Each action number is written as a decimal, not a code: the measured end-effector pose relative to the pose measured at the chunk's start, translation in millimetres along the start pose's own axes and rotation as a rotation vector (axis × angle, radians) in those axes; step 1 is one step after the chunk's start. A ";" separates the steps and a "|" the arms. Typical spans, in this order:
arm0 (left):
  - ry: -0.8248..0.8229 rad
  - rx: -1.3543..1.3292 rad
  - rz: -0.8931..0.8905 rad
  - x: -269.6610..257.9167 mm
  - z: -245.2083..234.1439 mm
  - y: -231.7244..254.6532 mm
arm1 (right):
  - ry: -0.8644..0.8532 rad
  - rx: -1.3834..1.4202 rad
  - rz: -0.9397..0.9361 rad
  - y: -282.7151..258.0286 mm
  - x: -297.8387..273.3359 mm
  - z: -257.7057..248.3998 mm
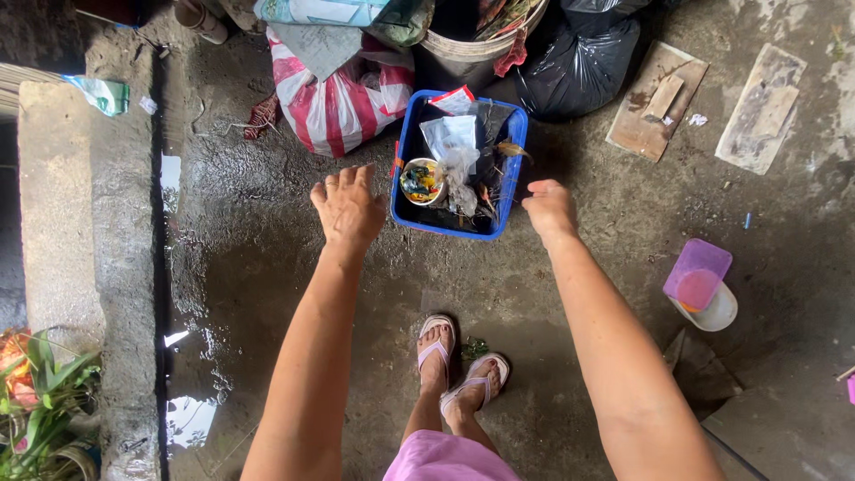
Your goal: The person picks up trash, dried leaves, and plastic toys from a concrete floor by hand and using a dustpan, puts them into a blue bin, and folds a patterned mat.
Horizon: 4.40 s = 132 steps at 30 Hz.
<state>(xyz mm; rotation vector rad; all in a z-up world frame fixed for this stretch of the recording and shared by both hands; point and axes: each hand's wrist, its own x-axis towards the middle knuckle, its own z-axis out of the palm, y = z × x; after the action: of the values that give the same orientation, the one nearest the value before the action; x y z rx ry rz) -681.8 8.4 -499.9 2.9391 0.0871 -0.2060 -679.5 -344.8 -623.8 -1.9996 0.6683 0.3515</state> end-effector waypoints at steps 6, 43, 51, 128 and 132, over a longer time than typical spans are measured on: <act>-0.163 -0.065 -0.026 29.6 44.1 14.1 | 0.073 -0.090 0.108 -2.4 4.1 7.3; -1.041 -0.487 0.058 -60.5 50.6 405.5 | 0.278 -0.217 0.422 154.9 -179.0 -438.8; -0.989 -0.450 0.262 -241.1 20.3 703.1 | 0.608 0.158 0.347 318.3 -325.5 -696.0; -0.688 -0.096 0.500 -965.9 757.2 1639.4 | 0.613 0.032 0.493 1487.7 -356.1 -1395.3; -0.908 -0.045 0.236 -969.9 723.6 1668.0 | 0.510 0.100 0.463 1507.6 -363.1 -1400.1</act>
<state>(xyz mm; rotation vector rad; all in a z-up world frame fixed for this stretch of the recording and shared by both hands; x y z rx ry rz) -1616.5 -1811.1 -749.6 2.4886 -0.3710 -1.4088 -1898.1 -2030.5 -819.7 -1.8317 1.4501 0.0673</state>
